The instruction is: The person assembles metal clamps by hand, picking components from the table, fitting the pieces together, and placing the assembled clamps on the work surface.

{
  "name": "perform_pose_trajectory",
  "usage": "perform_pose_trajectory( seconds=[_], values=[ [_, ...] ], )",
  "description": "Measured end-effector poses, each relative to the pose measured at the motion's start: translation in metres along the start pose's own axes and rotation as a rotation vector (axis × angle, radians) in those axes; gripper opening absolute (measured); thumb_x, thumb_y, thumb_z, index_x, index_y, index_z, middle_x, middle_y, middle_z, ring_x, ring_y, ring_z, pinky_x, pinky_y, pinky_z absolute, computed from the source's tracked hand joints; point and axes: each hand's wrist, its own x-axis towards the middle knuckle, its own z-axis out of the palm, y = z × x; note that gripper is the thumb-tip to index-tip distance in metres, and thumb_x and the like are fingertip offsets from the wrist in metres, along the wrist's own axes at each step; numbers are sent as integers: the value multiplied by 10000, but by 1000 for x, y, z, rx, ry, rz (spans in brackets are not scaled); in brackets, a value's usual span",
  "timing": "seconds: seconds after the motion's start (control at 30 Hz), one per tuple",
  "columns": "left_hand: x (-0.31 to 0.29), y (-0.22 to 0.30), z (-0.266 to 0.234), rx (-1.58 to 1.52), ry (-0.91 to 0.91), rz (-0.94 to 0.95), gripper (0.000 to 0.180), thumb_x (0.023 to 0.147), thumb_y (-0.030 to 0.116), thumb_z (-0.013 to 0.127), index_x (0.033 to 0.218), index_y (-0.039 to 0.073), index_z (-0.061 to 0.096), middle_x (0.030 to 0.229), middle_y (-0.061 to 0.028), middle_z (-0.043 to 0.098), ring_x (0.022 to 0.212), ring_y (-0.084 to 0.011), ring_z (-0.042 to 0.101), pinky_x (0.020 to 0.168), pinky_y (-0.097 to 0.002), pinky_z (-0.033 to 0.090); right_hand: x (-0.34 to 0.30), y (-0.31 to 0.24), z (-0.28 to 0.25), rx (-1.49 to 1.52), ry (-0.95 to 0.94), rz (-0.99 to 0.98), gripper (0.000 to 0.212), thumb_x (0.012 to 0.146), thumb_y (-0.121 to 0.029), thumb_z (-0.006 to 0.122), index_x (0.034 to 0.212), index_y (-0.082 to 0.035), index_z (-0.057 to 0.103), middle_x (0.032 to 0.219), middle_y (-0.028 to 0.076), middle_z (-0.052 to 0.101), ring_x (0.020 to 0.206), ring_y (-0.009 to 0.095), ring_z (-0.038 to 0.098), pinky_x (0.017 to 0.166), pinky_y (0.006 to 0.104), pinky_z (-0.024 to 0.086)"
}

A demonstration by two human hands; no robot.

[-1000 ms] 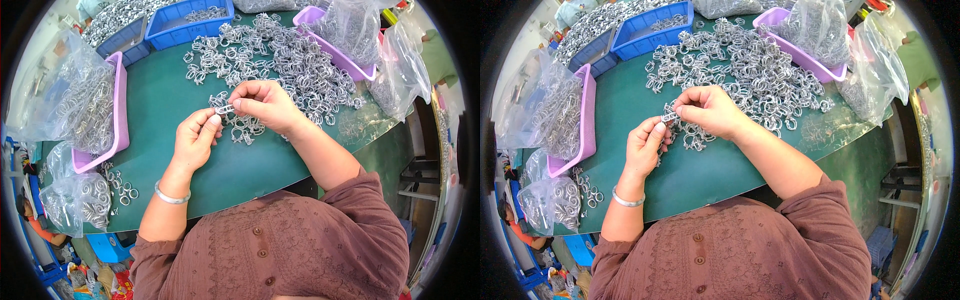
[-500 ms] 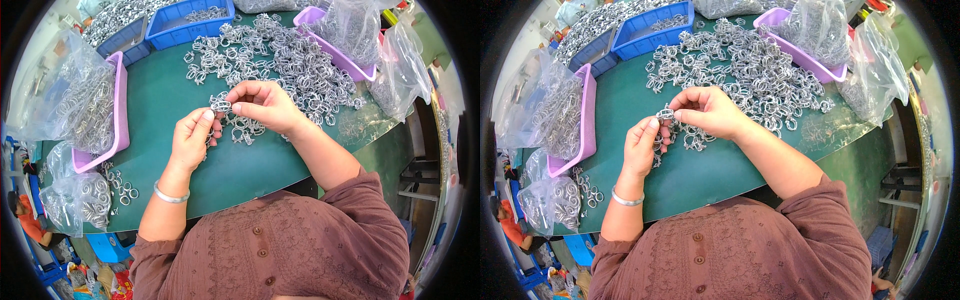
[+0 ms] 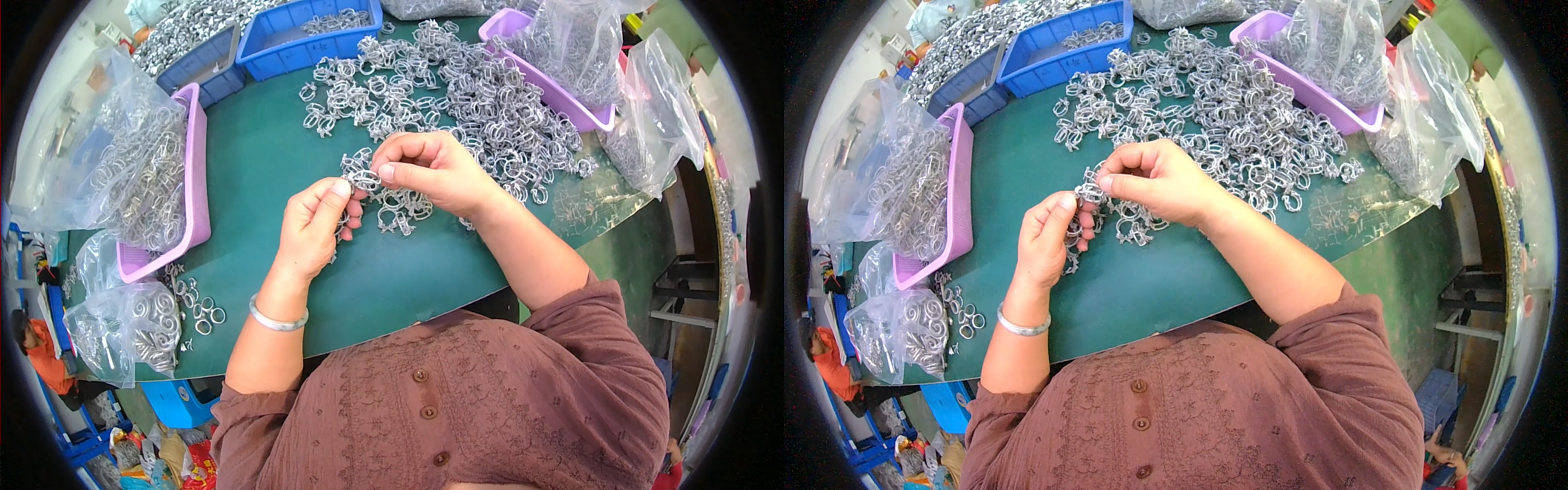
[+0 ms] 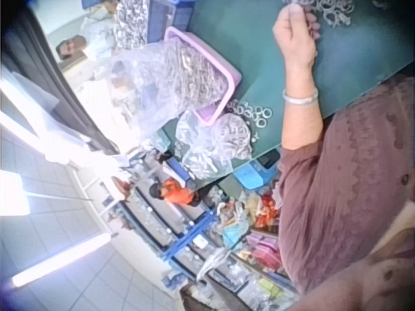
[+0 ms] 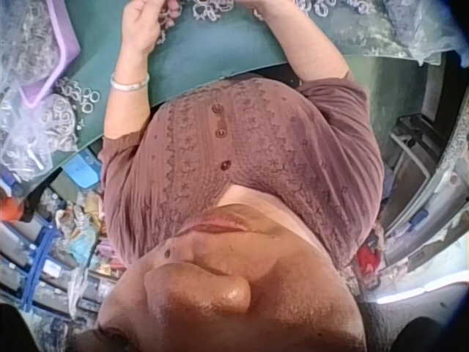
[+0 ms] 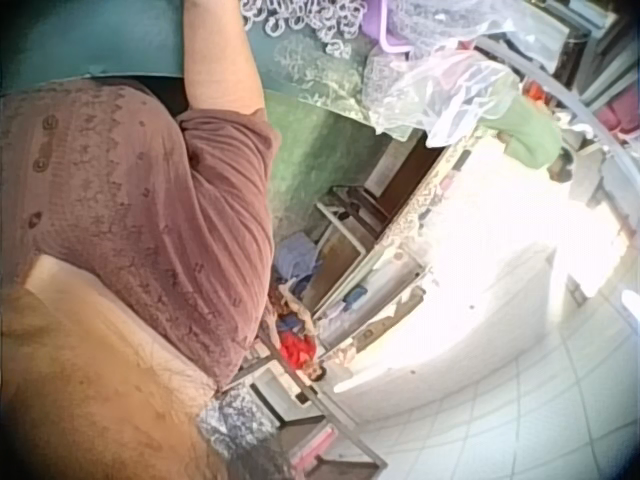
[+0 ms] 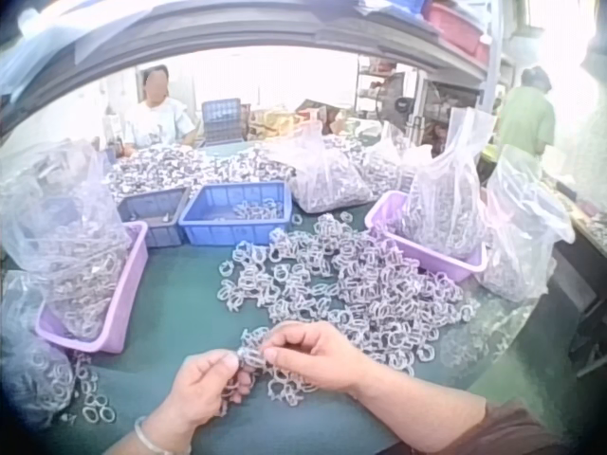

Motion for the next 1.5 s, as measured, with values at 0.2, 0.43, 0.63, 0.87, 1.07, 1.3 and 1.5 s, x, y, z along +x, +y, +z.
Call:
perform_pose_trajectory(
  seconds=[0.2,0.43,0.63,0.87,1.07,1.3,1.5],
  values=[
    [0,3,-4,139,-31,28,257,890,229,450,806,23,580,649,-6,542,547,-63,486,472,-179,389,3,1,-9,-164,-110,-55,59,760,-53,591,745,3,595,843,50,570,775,94,510,690,222,407],
    [-1,5,-3,181,-46,-1,260,888,222,445,775,31,580,644,-2,539,539,-58,481,469,-176,383,3,1,-10,-219,-171,-89,68,760,-49,581,724,7,586,852,54,571,783,103,510,700,235,407],
    [-1,5,-2,193,-63,-4,258,888,215,437,775,34,582,652,-1,541,543,-55,481,470,-176,383,2,-1,-9,-234,-160,-68,102,782,-66,557,711,6,565,845,46,567,776,95,497,699,234,399],
    [-1,4,-1,180,-57,-14,254,889,207,431,782,34,584,660,-1,544,549,-56,483,472,-176,384,3,1,-8,-248,-161,-88,124,792,-77,549,698,4,557,842,42,566,769,89,489,692,232,394],
    [-1,4,-2,186,-66,-15,250,889,204,430,791,34,585,660,-2,543,552,-57,483,474,-176,386,1,-1,-8,-250,-196,-123,99,771,-64,578,691,-5,575,862,45,569,785,91,496,697,234,397],
    [0,3,-2,166,-69,-15,247,889,202,428,804,31,584,663,-6,543,553,-60,484,471,-178,388,2,2,-10,-246,-212,-144,65,763,-57,590,723,-7,594,887,52,569,802,98,504,715,237,404],
    [1,2,-4,155,-69,-20,245,887,199,428,801,28,581,662,-12,546,550,-68,491,464,-184,391,2,2,-10,-232,-226,-151,58,766,-56,588,745,-2,594,902,56,567,814,105,508,727,243,409]
  ],
)
